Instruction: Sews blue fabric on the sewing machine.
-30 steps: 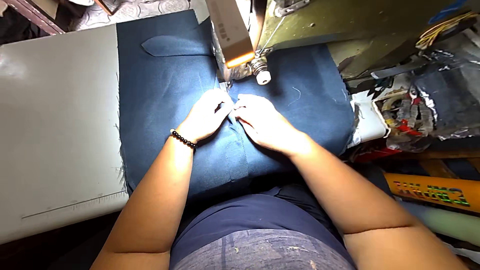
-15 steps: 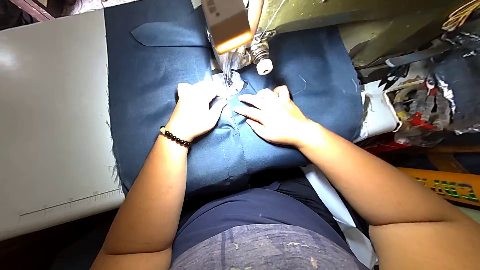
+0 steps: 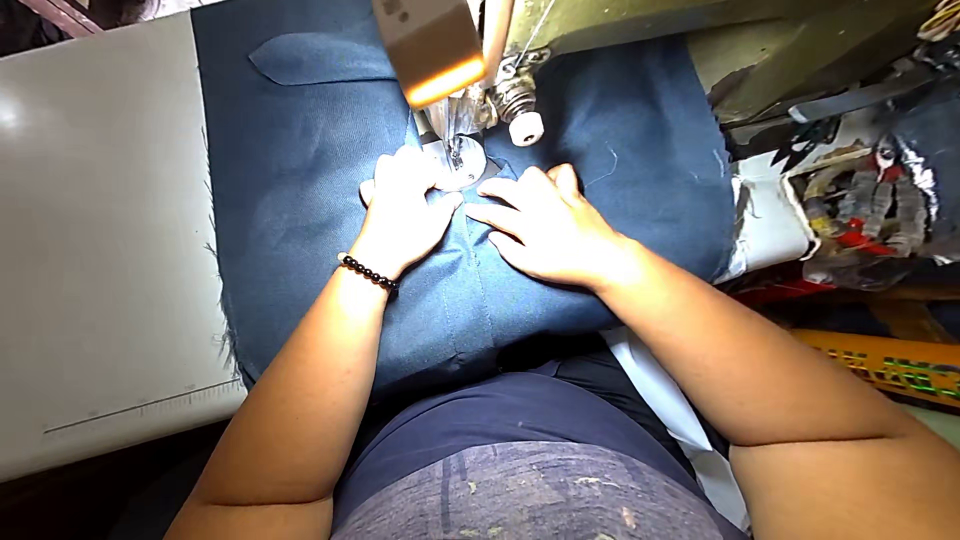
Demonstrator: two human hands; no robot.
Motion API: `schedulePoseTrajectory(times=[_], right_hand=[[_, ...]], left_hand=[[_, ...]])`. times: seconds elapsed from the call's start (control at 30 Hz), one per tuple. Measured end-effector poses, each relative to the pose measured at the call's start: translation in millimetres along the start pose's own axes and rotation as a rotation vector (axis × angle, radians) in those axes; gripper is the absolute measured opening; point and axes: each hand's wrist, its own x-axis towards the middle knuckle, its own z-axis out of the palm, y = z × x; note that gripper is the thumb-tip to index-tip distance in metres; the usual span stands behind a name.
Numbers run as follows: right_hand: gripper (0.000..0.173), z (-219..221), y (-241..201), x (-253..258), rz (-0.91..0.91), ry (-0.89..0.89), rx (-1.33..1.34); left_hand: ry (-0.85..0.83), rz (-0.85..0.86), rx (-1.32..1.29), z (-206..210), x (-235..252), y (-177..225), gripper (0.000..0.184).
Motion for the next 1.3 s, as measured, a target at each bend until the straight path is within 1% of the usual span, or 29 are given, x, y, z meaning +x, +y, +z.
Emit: schedulePoseTrajectory(times=[0.13,0.3,0.47,0.6,0.63,0.7,0.8,0.87,0.93,1.03,1.07,1.13,1.2,1.3], right_hand=[[0.043,1,2,0,-0.011,0.008,0.006],[0.038,0,3,0,-0.016,0.018,0.016],[0.037,0,4,0,-0.048,0.052,0.038],[0.039,1,6,-1,-0.091,0.052,0.052],[0.039,1,6,-1,-0.093,0.053,0.059],[0.039,0,7,-1,-0.095,0.058,0.073],[0.038,0,7,-1,-0.1,0.065,0.08],[0.037,0,7,-1,-0.114,0.076,0.078],[0.037,2,8,-2,-0.13,0.094,0.075],[0.038,2,6,-4,-0.109,0.088,0.076],[0.038,0,2,-5,-0.072,0.058,0.075],[0.041,-11,-10,-8,0.036,-0.07,0.065],[0.045,-15,-17,-11,0.075,-0.146,0.041],[0.047,-8,-8,-10,0.046,-0.102,0.037]], left_hand=[[0.001,-0.028,0.017,1,-1,3,0.024],[0.019,-0.044,0.047,4,-2,6,0.026],[0.019,-0.089,0.08,7,-2,11,0.026],[0.026,-0.113,0.062,8,-3,14,0.025],[0.047,-0.093,0.079,9,-4,14,0.022],[0.069,-0.047,0.218,8,-9,21,0.023],[-0.001,0.091,0.48,-1,-20,40,0.025],[-0.049,0.193,0.525,0,-29,42,0.029],[-0.117,0.251,0.481,0,-37,34,0.037],[-0.171,0.242,0.391,-4,-48,25,0.048],[-0.178,0.222,0.367,-5,-52,23,0.05],[-0.177,0.187,0.333,-4,-58,22,0.049],[-0.158,0.161,0.325,0,-61,22,0.049],[-0.143,0.145,0.336,3,-55,21,0.05]])
